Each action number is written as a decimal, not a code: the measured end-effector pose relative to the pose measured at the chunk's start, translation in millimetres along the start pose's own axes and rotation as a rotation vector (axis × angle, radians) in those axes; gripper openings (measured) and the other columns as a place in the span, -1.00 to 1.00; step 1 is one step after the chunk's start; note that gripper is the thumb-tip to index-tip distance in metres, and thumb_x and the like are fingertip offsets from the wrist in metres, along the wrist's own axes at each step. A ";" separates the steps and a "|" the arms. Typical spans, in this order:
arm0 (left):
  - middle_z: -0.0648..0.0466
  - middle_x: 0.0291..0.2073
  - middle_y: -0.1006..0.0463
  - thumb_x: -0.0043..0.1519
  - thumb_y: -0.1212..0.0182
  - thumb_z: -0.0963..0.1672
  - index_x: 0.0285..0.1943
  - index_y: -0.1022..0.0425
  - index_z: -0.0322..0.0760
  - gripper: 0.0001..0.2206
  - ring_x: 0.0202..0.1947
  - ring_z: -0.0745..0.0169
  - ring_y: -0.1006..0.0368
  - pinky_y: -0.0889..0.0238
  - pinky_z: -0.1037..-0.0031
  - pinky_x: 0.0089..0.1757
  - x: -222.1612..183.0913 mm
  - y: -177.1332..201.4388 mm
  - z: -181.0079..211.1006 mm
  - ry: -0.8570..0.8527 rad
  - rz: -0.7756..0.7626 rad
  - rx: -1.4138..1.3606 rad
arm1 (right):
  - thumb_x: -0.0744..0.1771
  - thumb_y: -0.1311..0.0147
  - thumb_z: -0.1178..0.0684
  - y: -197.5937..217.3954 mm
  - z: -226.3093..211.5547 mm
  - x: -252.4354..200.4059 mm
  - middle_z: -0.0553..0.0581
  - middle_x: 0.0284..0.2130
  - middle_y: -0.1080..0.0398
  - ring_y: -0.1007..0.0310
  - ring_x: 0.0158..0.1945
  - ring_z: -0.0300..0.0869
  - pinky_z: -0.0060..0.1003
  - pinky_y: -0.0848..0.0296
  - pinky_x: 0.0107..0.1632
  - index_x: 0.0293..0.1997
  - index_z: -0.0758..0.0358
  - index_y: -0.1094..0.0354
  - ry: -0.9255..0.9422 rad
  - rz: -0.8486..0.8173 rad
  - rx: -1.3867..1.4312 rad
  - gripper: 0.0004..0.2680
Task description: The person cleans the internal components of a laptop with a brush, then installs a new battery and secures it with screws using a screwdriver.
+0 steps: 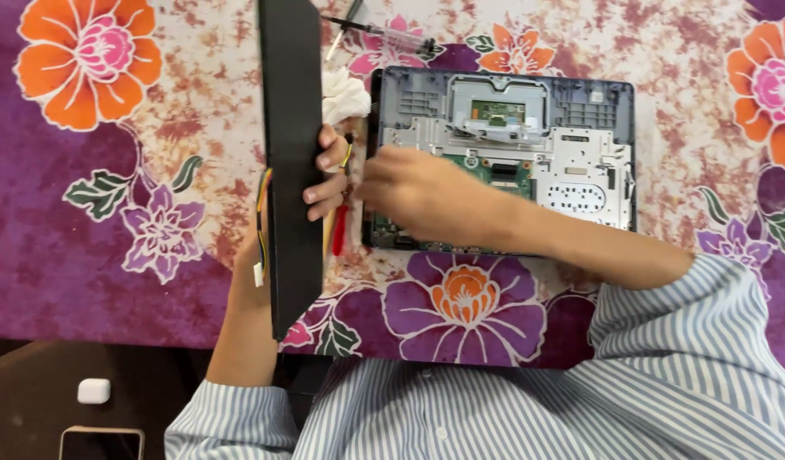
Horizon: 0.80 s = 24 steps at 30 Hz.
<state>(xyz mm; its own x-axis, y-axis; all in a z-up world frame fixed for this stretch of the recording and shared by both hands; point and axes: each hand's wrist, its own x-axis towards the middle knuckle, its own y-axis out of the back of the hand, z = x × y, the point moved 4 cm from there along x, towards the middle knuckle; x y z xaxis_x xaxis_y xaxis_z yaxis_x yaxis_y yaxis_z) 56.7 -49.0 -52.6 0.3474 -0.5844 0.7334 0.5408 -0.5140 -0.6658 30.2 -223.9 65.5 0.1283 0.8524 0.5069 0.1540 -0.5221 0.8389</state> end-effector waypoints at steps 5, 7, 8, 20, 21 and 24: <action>0.03 -0.15 -0.30 0.47 0.25 -0.02 0.15 -0.21 -0.26 -0.73 -0.36 0.16 -0.27 -0.23 0.36 -0.41 75.1 -35.9 -44.3 0.164 0.634 0.401 | 0.47 0.27 0.15 97.3 41.8 -42.5 0.31 -0.25 -0.45 -0.51 -0.21 0.00 -0.21 -0.57 -0.12 0.11 0.39 -0.31 -0.529 0.059 0.503 -0.79; 0.18 -0.50 -0.38 0.42 0.06 0.06 -0.18 -0.39 -0.26 -0.65 -0.73 0.56 -0.18 -0.03 0.78 -0.72 92.4 -46.2 -45.3 0.211 1.332 0.930 | 0.50 0.42 0.07 118.4 57.1 -60.6 0.36 -0.17 -0.48 -0.57 -0.16 0.02 -0.21 -0.69 -0.08 0.29 0.38 -0.16 -0.803 0.076 0.660 -0.72; 0.13 -0.39 -0.46 0.43 0.16 0.05 -0.14 -0.43 -0.22 -0.65 -0.52 0.46 -0.30 -0.16 0.63 -0.49 113.6 -47.5 -45.5 0.423 1.373 1.310 | 0.39 0.32 -0.19 126.9 63.6 -69.4 0.38 -0.06 -0.44 -0.53 0.00 0.10 -0.06 -0.67 -0.03 0.33 0.25 -0.16 -0.999 0.173 0.842 -0.58; 0.18 -0.32 -0.49 0.45 0.01 -0.01 0.09 -0.49 -0.24 -0.72 -0.40 0.45 -0.27 -0.13 0.62 -0.33 196.2 -20.7 6.2 0.997 1.085 1.855 | 0.40 -0.01 0.15 148.3 82.2 -163.4 0.18 -0.03 -0.36 -0.46 -0.11 -0.23 -0.40 -0.61 -0.02 0.42 0.18 -0.16 -1.191 0.493 1.108 -0.63; 0.20 -0.54 -0.42 0.47 -0.05 -0.05 0.14 -0.53 -0.32 -0.73 -0.66 0.51 -0.09 0.03 0.65 -0.54 191.5 -22.7 15.5 0.976 1.103 1.887 | 0.40 0.00 0.15 151.6 82.7 -173.1 0.18 0.02 -0.35 -0.43 -0.03 -0.22 -0.40 -0.57 0.03 0.42 0.17 -0.15 -1.262 0.566 1.064 -0.63; -0.02 -0.03 -0.60 0.40 -0.03 -0.16 0.13 -0.46 -0.35 -0.79 -0.06 0.26 -0.53 -0.42 0.57 0.04 169.4 -17.4 34.3 0.784 1.239 1.880 | 0.40 -0.04 0.09 150.8 94.8 -198.0 0.01 -0.06 -0.36 -0.43 -0.12 -0.36 -0.54 -0.58 -0.10 0.42 0.08 -0.20 -1.294 0.604 0.951 -0.63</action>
<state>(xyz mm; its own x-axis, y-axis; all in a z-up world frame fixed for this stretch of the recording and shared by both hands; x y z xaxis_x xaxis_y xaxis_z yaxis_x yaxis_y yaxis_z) 132.3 -117.5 87.9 0.9247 -0.3142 -0.2150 0.3806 0.7498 0.5412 120.9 -474.2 72.8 0.9565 0.2155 -0.1966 0.2112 -0.9765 -0.0429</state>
